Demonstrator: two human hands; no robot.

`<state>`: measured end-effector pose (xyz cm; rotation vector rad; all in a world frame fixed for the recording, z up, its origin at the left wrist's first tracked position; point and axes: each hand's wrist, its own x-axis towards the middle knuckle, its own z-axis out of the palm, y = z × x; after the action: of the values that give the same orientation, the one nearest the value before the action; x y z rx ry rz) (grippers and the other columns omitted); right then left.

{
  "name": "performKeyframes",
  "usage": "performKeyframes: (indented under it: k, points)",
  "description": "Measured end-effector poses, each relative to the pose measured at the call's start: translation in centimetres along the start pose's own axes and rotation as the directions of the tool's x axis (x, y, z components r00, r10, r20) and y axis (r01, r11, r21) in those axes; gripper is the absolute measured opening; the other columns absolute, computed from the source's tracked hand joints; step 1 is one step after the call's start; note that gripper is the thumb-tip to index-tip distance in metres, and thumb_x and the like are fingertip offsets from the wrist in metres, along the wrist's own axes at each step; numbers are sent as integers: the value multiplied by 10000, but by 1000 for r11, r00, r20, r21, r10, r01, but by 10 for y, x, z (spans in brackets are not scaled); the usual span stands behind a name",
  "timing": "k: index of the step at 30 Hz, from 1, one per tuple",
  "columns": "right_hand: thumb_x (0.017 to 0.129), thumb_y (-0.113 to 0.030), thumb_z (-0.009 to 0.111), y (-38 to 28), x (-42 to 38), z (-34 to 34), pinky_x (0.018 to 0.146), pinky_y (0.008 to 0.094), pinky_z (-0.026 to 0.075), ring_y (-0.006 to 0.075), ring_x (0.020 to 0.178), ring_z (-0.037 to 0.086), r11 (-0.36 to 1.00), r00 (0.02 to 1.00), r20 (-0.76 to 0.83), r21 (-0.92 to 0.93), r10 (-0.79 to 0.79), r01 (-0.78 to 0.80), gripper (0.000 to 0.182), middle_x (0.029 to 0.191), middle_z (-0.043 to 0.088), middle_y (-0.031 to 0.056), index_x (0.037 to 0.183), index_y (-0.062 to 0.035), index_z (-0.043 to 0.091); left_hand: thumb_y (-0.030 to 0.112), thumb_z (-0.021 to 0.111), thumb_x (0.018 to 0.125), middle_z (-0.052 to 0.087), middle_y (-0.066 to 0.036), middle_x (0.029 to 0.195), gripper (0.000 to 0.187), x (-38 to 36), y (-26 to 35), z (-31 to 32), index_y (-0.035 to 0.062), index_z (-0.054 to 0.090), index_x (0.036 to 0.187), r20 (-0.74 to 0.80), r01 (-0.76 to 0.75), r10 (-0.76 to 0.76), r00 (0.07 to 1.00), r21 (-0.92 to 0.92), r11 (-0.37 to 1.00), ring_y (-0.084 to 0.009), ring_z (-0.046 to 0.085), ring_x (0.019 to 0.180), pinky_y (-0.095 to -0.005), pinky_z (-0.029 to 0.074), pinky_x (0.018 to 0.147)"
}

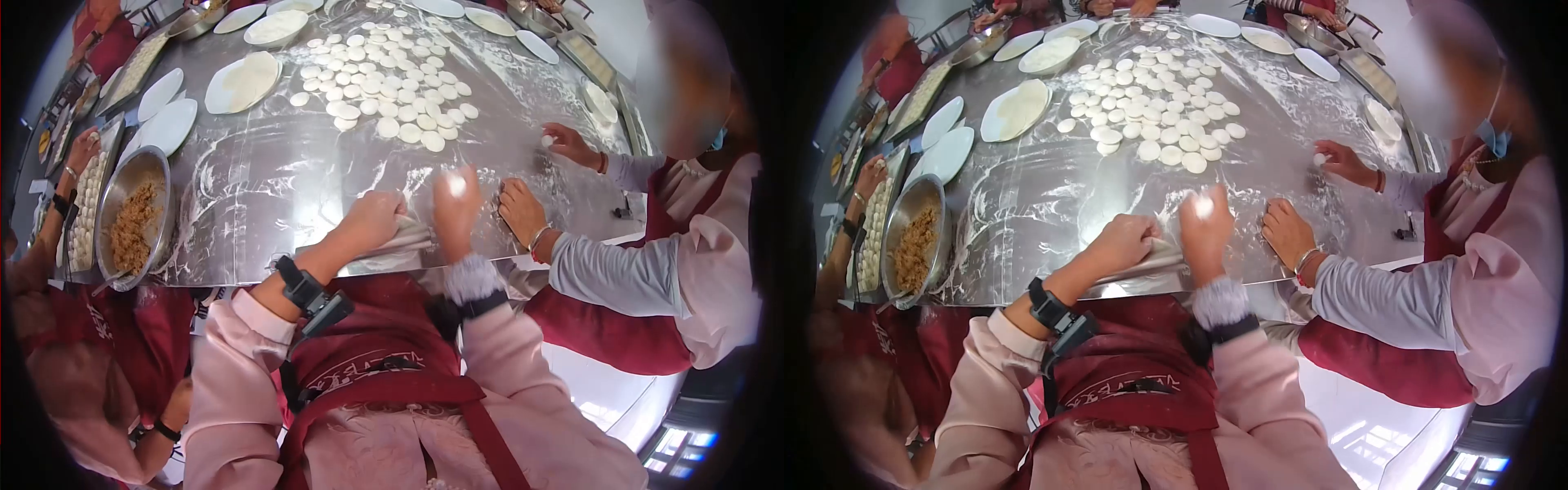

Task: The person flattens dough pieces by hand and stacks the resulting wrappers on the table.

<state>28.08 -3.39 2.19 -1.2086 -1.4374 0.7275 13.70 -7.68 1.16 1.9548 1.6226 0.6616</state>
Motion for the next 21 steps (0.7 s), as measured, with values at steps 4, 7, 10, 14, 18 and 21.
performKeyframes:
  k: [4,7,10,14,18,21]
  points:
    - [743,-107,596,3,24,30,542,318,395,155,579,431,980,980,-53,37,-192,194,184,638,474,109,768,-10,442,127,526,763,604,-190,770,141,18,5,13,39,603,842,-179,49,-59,982,-60,997,-354,587,741,-426,463,668]
    - [749,-109,594,7,-3,-2,546,311,389,160,578,420,999,1000,1,28,31,-31,178,641,451,92,777,-2,454,155,533,762,605,-193,773,169,11,-1,4,31,604,854,-42,27,-25,999,49,998,-354,588,751,-420,468,680]
    - [747,-98,592,12,-27,-22,544,309,389,161,576,416,996,998,-30,62,-57,59,173,639,449,85,774,2,454,145,539,756,606,-188,771,163,1,-8,-5,36,604,857,3,46,-46,999,11,999,-359,586,752,-416,469,683]
    - [747,-91,591,-1,13,11,549,330,399,171,585,445,998,999,20,-61,-30,31,164,638,461,108,786,-1,460,100,522,759,610,-175,757,138,9,-6,9,29,598,850,-61,-54,53,997,-19,998,-361,584,749,-420,466,693]
    - [747,-92,591,2,18,23,541,331,395,172,580,437,984,983,-34,7,-179,179,166,636,456,112,787,-4,456,106,518,758,604,-179,744,135,18,1,10,36,603,835,-194,-7,3,981,-20,1000,-362,582,729,-417,465,672]
    - [744,-94,598,17,-14,-12,541,319,398,169,578,436,998,998,11,28,56,-56,177,633,458,105,792,-5,452,93,532,734,599,-190,745,126,5,-2,0,26,601,815,-42,-6,9,999,75,997,-357,582,724,-407,465,672]
